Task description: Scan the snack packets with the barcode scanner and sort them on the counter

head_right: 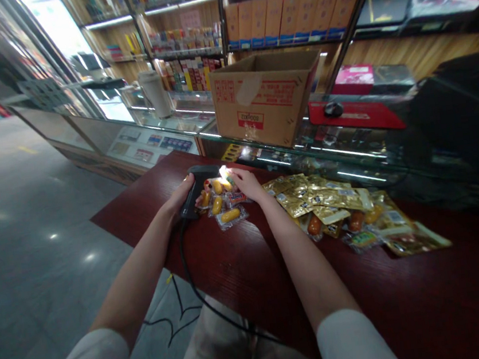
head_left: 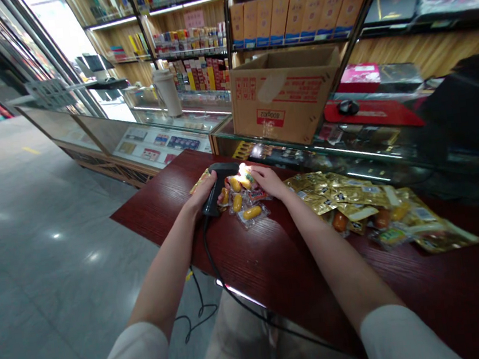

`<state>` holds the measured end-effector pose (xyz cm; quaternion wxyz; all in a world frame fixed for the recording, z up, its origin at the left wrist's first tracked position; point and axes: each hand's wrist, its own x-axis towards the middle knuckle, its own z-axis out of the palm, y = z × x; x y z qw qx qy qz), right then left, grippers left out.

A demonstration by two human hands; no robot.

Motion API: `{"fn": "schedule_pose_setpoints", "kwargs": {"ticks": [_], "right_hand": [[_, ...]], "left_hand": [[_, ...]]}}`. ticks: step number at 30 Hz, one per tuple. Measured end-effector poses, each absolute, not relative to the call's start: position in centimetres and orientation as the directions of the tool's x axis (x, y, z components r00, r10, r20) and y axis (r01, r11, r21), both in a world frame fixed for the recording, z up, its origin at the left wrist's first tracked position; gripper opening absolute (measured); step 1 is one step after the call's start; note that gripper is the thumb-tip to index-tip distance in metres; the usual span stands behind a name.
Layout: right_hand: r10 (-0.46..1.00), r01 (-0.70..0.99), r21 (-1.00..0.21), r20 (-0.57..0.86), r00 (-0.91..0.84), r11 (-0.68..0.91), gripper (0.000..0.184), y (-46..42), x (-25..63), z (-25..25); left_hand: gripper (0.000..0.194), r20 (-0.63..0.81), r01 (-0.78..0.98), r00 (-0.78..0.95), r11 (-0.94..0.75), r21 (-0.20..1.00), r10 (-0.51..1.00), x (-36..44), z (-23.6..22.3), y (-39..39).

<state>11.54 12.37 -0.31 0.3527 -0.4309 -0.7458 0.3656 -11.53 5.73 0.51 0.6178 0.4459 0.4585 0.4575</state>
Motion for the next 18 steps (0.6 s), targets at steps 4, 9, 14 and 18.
{"fn": "schedule_pose_setpoints", "kwargs": {"ticks": [4,9,14,18], "right_hand": [[0.888,0.728,-0.509,0.232,-0.398,0.459,0.041,12.1,13.8,2.6],[0.958,0.954,-0.094,-0.006,-0.286,0.284,0.044,10.6,16.9,4.0],[0.965,0.984,-0.038,-0.193,-0.18,0.176,0.045,9.6,19.7,4.2],[0.963,0.968,-0.067,-0.103,-0.248,0.242,0.049,8.9,19.3,5.0]], "left_hand": [[0.081,-0.248,-0.191,0.15,0.275,0.942,0.957,-12.3,0.8,5.7],[0.081,-0.205,-0.28,0.048,0.211,0.937,0.977,-12.9,1.2,5.7],[0.079,-0.219,-0.282,0.077,0.232,0.931,0.973,-12.8,1.4,5.8],[0.074,-0.216,-0.285,0.116,0.241,0.928,0.969,-12.2,1.3,5.8]]}}
